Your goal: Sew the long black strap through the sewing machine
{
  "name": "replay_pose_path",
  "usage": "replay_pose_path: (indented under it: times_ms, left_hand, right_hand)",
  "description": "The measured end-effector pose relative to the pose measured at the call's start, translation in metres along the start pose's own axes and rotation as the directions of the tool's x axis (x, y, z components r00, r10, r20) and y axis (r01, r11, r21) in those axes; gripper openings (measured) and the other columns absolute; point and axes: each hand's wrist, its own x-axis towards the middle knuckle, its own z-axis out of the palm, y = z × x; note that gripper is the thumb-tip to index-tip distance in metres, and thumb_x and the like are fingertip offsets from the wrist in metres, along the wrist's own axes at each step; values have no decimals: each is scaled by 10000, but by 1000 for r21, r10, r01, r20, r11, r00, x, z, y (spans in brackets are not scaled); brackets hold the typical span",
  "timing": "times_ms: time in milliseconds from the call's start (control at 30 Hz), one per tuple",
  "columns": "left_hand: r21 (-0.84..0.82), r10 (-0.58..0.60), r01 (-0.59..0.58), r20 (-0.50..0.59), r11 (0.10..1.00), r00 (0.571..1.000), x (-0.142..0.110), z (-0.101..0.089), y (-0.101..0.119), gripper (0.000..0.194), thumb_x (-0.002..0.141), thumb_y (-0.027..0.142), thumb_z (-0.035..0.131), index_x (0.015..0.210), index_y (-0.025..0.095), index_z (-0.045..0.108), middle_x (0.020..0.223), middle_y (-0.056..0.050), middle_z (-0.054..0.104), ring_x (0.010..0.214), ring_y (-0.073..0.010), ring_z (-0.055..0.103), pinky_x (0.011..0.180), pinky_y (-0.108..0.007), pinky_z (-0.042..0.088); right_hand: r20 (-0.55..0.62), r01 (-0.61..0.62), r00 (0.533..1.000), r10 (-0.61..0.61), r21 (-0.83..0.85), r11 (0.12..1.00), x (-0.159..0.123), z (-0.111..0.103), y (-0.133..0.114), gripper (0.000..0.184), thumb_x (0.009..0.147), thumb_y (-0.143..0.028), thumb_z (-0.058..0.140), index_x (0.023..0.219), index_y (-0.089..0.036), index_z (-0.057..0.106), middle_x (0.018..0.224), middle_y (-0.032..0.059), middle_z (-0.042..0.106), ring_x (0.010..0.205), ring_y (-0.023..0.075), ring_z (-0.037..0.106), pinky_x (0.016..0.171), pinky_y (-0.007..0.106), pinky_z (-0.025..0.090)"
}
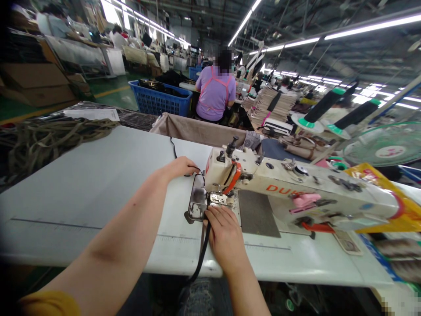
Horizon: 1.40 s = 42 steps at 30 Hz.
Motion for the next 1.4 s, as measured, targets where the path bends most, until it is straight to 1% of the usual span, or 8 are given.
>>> replay_pose_path:
  times_ms: [200, 300, 500, 633, 800, 1033, 1233, 1400]
  left_hand:
    - [3, -43, 44, -141, 999, 989, 0, -6, 3, 214, 777, 382, 786, 662, 203, 820, 621, -25, 712, 602, -169, 584, 617, -290, 406]
    - [-39, -51, 43, -216, 998, 975, -1, -8, 7, 202, 808, 361, 762, 691, 214, 837, 643, -27, 733, 625, -175, 607, 630, -285, 416]
    - [-170, -148, 103, -282, 980, 948, -2, -9, 7, 224, 833, 392, 746, 795, 198, 852, 686, -33, 753, 561, -143, 552, 579, -270, 387]
    - [-273, -203, 114, -324, 955, 924, 1, -9, 5, 220, 861, 359, 714, 785, 186, 829, 664, -26, 725, 562, -125, 544, 571, -251, 385]
    - [-376, -256, 105, -379, 921, 889, 2, -11, 4, 207, 843, 371, 750, 787, 184, 820, 666, -23, 710, 583, -119, 573, 593, -233, 435]
    - [-567, -329, 55, -393, 822, 859, 3, -11, 4, 193, 828, 349, 770, 760, 169, 785, 675, -40, 716, 596, -113, 600, 623, -227, 496]
    - [-617, -343, 36, -387, 786, 856, 2, -11, 5, 174, 833, 309, 767, 764, 149, 771, 668, -43, 708, 581, -104, 580, 621, -229, 503]
    - [-624, -340, 32, -381, 781, 860, 3, -12, 5, 196, 827, 334, 787, 772, 146, 771, 664, -38, 697, 594, -108, 584, 633, -233, 506]
  right_hand:
    - [13, -9, 1000, 9, 14, 1000, 1, -3, -1, 291, 1115, -252, 520, 1313, -221, 731, 1293, 97, 780, 1221, 241, 736, 1171, 499, 540]
    - [11, -13, 1000, 13, 18, 1000, 2, -4, -2, 290, 1112, -246, 522, 1309, -228, 734, 1291, 95, 781, 1225, 243, 735, 1171, 500, 540]
    - [11, -12, 1000, 12, 14, 1000, 2, -4, -3, 280, 1111, -228, 520, 1293, -213, 733, 1291, 91, 782, 1211, 237, 739, 1166, 493, 539]
    - [15, -7, 1000, 7, 8, 1000, 1, -3, -1, 290, 1112, -229, 515, 1305, -216, 732, 1290, 96, 782, 1208, 236, 739, 1159, 495, 543]
    - [11, -4, 1000, 4, 12, 1000, 1, -1, 0, 296, 1100, -227, 538, 1324, -227, 732, 1302, 86, 779, 1220, 234, 738, 1160, 487, 546]
    - [7, 8, 1000, -8, 3, 1000, 1, -1, 1, 285, 1116, -230, 523, 1317, -218, 726, 1307, 87, 777, 1215, 241, 740, 1157, 500, 545]
    - [-8, 33, 999, -33, 10, 999, 1, -3, -1, 252, 1120, -232, 536, 1285, -206, 725, 1288, 81, 785, 1196, 238, 747, 1151, 491, 547]
    - [-16, 33, 999, -32, 57, 998, 2, -4, 3, 249, 1115, -225, 541, 1275, -222, 732, 1271, 83, 789, 1179, 234, 755, 1142, 482, 556]
